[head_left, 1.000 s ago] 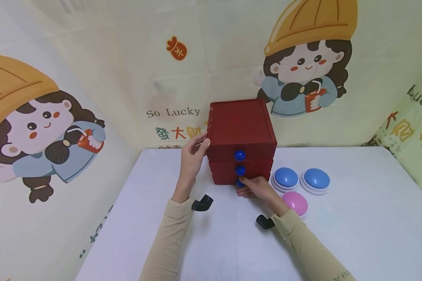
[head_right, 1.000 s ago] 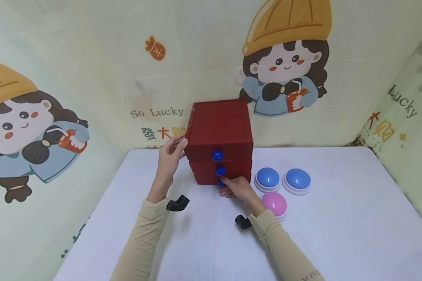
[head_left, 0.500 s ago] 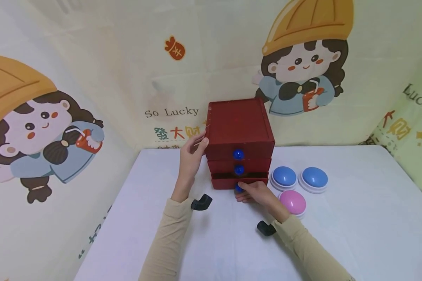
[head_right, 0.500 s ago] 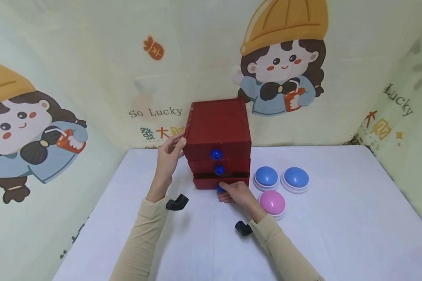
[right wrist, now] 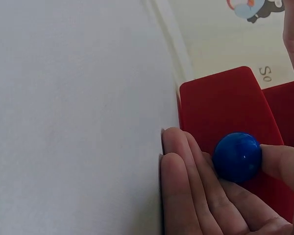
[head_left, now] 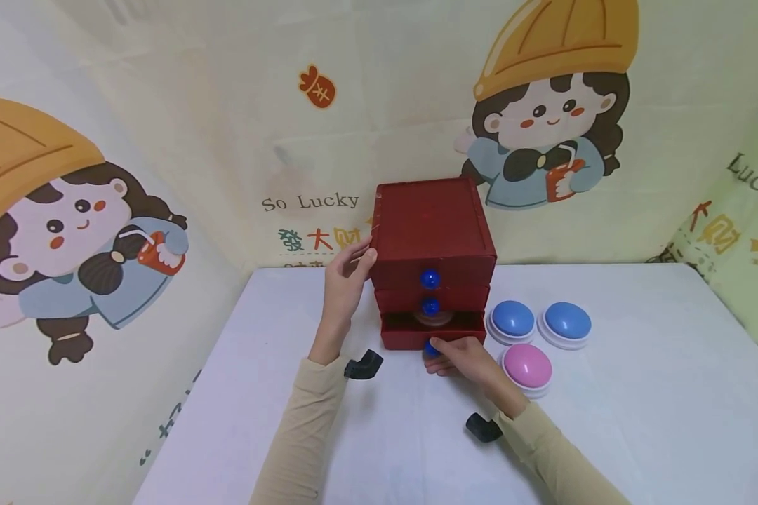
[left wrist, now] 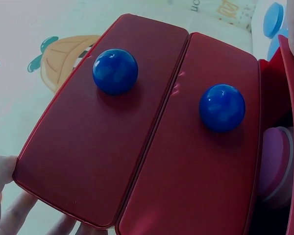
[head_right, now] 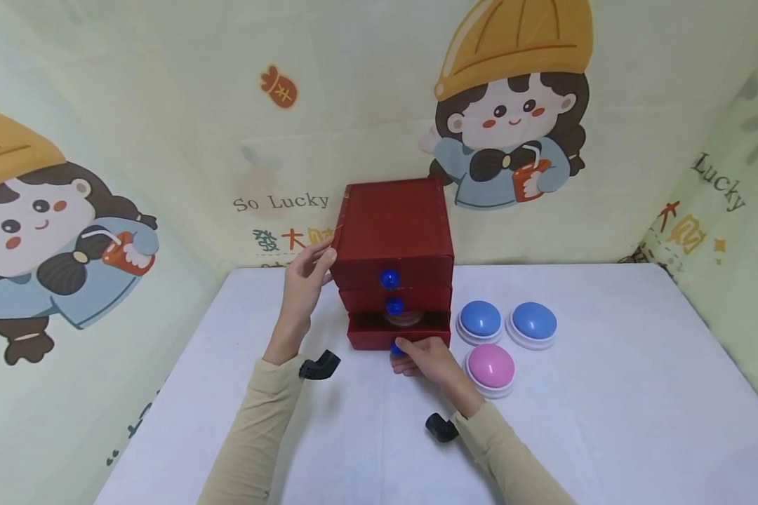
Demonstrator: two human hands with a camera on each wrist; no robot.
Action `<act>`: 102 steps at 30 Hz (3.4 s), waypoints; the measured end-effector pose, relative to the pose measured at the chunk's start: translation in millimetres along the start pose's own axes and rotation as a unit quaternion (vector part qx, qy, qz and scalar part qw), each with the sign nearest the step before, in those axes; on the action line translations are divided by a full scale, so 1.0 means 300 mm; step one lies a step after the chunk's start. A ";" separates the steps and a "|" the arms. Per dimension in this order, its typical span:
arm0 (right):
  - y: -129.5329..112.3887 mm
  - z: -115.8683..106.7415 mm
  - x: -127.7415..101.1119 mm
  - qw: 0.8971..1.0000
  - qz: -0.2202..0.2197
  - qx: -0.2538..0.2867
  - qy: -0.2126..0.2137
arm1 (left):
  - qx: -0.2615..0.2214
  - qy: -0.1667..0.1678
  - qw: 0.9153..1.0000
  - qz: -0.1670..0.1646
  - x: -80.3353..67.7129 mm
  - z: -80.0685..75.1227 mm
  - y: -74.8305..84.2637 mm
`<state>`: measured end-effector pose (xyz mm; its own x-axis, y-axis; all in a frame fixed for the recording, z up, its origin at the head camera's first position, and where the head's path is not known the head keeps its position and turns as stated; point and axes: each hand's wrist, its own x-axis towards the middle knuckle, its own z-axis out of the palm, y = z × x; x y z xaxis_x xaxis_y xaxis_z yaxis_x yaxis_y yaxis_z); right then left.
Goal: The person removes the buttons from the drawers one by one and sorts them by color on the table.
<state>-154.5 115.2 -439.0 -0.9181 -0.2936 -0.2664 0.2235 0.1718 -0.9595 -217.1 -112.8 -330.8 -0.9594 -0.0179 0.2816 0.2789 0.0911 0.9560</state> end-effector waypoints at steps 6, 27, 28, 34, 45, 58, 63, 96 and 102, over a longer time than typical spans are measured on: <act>0.010 0.001 -0.011 1.000 -0.002 0.005 0.000 | 0.000 -0.002 1.000 -0.002 0.002 0.003 -0.003; 0.033 0.029 -0.056 1.000 -0.023 0.010 -0.005 | -0.008 0.002 1.000 -0.003 -0.002 -0.001 -0.003; 0.033 0.030 -0.059 1.000 -0.022 0.010 -0.004 | -0.010 0.002 1.000 -0.005 -0.002 0.000 -0.004; 0.040 0.034 -0.069 1.000 -0.019 0.013 -0.002 | -0.009 0.003 1.000 -0.011 -0.003 0.001 -0.008; 0.058 0.043 -0.093 1.000 -0.020 0.014 0.005 | -0.010 0.004 1.000 -0.009 -0.011 0.008 -0.008; 0.075 0.059 -0.112 0.999 -0.028 0.026 0.001 | 0.000 0.010 1.000 -0.010 -0.012 0.007 -0.003; 0.078 0.063 -0.125 0.999 -0.029 0.028 -0.001 | -0.008 0.009 1.000 -0.009 -0.016 0.008 0.000; 0.097 0.100 -0.208 0.998 -0.040 0.040 -0.010 | -0.003 0.009 1.000 -0.012 -0.028 0.003 0.003; 0.100 0.102 -0.208 0.998 -0.039 0.039 -0.006 | 0.003 0.008 1.000 -0.011 -0.028 0.004 0.007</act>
<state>-80.5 110.1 -454.0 -0.9296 -0.3148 -0.1914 0.1766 0.0751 -0.9814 -208.5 -111.1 -331.4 -0.9646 -0.0367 0.2612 0.2567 0.0973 0.9616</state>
